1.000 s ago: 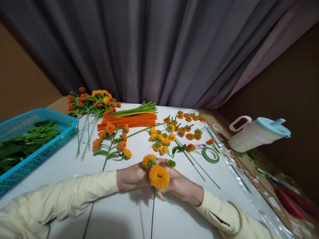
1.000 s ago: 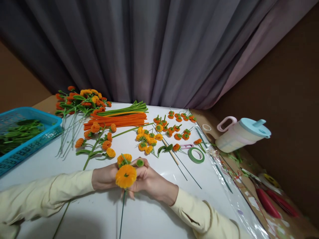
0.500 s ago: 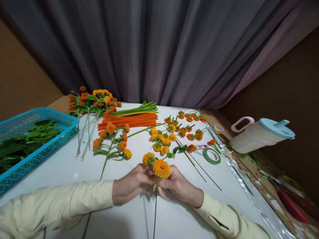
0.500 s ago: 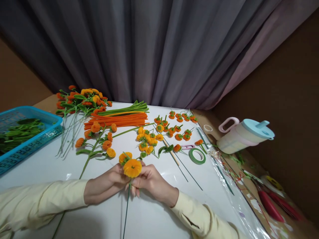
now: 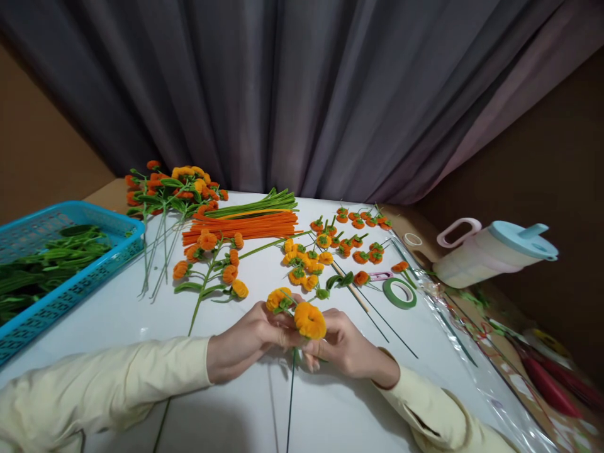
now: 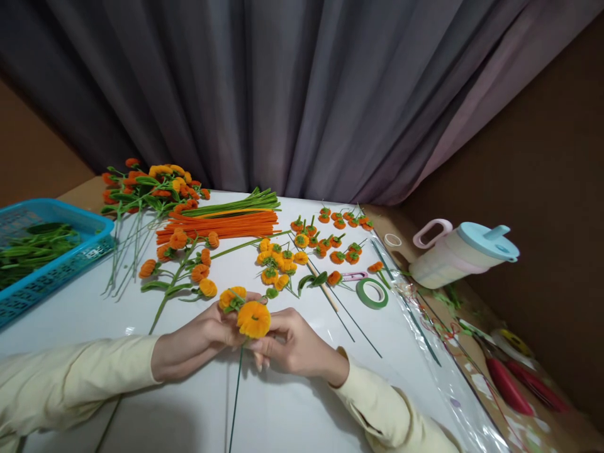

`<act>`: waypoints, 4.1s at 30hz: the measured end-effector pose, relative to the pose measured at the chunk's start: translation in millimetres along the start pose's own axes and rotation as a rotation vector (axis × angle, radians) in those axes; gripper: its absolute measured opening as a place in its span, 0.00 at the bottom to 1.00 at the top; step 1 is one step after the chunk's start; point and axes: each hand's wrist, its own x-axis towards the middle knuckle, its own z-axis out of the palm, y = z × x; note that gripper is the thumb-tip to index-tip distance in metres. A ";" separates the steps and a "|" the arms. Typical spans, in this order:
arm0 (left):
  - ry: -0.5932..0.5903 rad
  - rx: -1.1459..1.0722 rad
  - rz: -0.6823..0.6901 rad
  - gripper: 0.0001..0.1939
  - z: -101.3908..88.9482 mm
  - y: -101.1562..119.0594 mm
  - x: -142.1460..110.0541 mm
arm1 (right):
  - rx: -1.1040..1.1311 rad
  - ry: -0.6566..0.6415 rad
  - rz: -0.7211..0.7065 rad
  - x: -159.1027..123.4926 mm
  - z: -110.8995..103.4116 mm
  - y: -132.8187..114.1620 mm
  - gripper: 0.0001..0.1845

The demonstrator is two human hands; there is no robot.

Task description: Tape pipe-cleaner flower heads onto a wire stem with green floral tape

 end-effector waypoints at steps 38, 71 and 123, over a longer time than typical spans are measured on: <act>0.178 0.147 -0.023 0.10 -0.6 -3.9 2.6 | 0.156 0.140 0.380 1.0 -5.2 -1.9 0.22; 0.215 0.149 -0.014 0.11 4.5 -9.3 -1.5 | 0.230 0.145 0.343 1.2 -2.7 1.8 0.18; 0.294 0.084 -0.073 0.05 8.9 -0.9 -1.2 | 0.215 0.118 0.382 -1.8 -8.2 -3.3 0.15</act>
